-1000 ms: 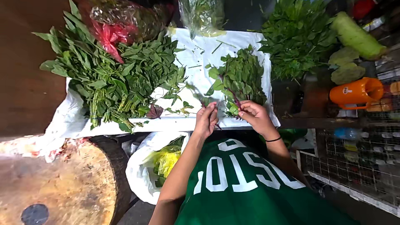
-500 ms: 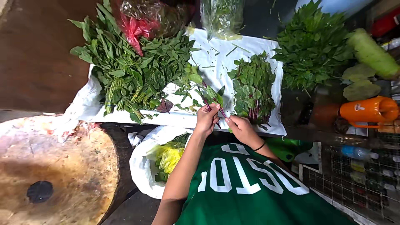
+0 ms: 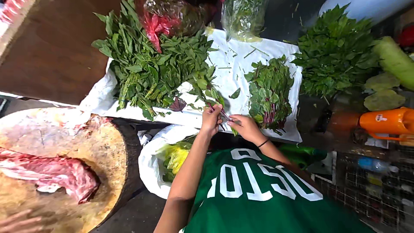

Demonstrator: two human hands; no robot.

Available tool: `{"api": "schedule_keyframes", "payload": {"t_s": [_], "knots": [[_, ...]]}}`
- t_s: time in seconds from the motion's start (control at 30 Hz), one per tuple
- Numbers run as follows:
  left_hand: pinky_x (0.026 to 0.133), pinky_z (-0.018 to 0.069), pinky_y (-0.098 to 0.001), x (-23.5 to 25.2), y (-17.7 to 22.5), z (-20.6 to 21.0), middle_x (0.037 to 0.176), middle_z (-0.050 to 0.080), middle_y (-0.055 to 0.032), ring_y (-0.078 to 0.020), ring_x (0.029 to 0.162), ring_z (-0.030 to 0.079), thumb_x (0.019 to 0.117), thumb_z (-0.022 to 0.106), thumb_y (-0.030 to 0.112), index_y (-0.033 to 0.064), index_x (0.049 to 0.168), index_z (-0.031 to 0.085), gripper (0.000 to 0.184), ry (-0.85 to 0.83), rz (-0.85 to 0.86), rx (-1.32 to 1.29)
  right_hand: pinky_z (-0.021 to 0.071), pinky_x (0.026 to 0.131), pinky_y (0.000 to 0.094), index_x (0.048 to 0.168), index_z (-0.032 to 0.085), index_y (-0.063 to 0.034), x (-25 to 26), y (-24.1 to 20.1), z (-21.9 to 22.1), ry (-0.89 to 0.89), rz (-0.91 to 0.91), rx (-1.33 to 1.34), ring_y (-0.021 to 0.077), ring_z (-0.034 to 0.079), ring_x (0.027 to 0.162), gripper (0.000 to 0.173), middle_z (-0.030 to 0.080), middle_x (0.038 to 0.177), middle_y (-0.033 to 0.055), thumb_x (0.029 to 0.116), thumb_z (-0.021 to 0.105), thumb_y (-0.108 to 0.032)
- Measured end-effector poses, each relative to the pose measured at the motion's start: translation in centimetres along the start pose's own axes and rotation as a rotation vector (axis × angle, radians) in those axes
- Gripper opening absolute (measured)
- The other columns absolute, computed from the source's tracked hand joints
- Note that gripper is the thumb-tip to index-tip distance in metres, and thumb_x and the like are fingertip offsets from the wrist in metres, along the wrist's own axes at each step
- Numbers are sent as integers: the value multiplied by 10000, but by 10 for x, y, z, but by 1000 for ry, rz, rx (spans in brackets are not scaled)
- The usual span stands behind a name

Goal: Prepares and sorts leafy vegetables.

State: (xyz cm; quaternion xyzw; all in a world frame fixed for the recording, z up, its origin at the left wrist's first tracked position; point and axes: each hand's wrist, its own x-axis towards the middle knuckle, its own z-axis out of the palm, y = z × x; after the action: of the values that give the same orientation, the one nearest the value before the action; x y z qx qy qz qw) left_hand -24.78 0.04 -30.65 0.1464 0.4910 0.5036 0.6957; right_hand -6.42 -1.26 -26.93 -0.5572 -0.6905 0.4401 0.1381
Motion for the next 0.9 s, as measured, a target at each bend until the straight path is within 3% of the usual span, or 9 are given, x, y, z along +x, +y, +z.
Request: {"api": "schedule_keyframes", "payload": {"t_s": [0.07, 0.13, 0.2, 0.27, 0.4, 0.5, 0.6, 0.73, 0.9], "knots": [[411, 396, -208, -1, -34, 0, 639, 503, 20, -59, 444, 414, 1021, 643, 229, 112, 1089, 625, 136, 21, -111, 19, 598, 725, 443, 1102, 732, -65, -2, 10, 15, -102, 124, 29, 200, 688, 748, 265, 722, 879, 89, 1000, 678, -304], [440, 425, -227, -10, -50, 2, 635, 485, 28, -71, 463, 437, 1029, 625, 349, 136, 1061, 603, 217, 25, -168, 79, 585, 648, 380, 1062, 737, -58, -9, 19, 21, -144, 226, 72, 164, 665, 671, 236, 717, 822, 62, 1027, 631, -266], [540, 513, -256, -11, -51, 2, 762, 589, -9, -96, 568, 547, 1074, 527, 387, 105, 1086, 601, 292, -14, -184, 60, 580, 623, 372, 1108, 727, -72, -16, 28, 16, -100, 248, 82, 155, 665, 657, 276, 730, 843, 48, 1062, 562, -288], [687, 580, -312, -7, -49, -2, 997, 688, -70, -145, 742, 660, 1117, 397, 355, 60, 1211, 595, 368, -44, -219, 14, 580, 597, 391, 1186, 713, -86, -22, 32, 6, -17, 191, 80, 169, 654, 634, 309, 733, 866, 50, 1080, 523, -306], [842, 582, -383, -10, -44, -5, 1171, 709, -115, -207, 944, 713, 1122, 244, 459, 61, 1365, 521, 543, -132, -271, 54, 537, 530, 347, 1262, 700, -107, -25, 7, -14, 49, 83, 109, 146, 599, 571, 304, 707, 826, 42, 1089, 509, -268], [822, 583, -364, -22, -42, 0, 1169, 712, -81, -180, 942, 707, 1079, 203, 610, 115, 1386, 521, 663, -231, -212, 23, 543, 548, 335, 1246, 714, -121, -21, -8, -11, 9, 60, 139, 136, 614, 600, 286, 697, 810, 48, 1088, 508, -241], [779, 593, -351, -16, -48, 4, 1219, 692, -66, -177, 981, 699, 1062, 152, 643, 141, 1373, 502, 686, -264, -173, -91, 594, 636, 394, 1194, 698, -39, -16, -7, 8, -103, 119, 118, 179, 664, 657, 281, 712, 856, 98, 1071, 544, -239], [762, 614, -358, -14, -46, 9, 1171, 716, -115, -212, 903, 734, 1131, 220, 440, 73, 1362, 545, 542, -103, -187, -123, 607, 607, 349, 1277, 672, -62, -24, -4, 21, -218, 152, 47, 155, 665, 600, 314, 718, 861, 93, 1058, 575, -264], [710, 601, -301, -26, -35, 6, 942, 639, -19, -124, 734, 650, 1127, 368, 319, 109, 1283, 574, 333, -71, -200, -200, 608, 617, 355, 1115, 734, -92, -33, 2, -6, -38, 67, 23, 141, 670, 628, 215, 727, 858, 57, 1042, 608, -250]]}}
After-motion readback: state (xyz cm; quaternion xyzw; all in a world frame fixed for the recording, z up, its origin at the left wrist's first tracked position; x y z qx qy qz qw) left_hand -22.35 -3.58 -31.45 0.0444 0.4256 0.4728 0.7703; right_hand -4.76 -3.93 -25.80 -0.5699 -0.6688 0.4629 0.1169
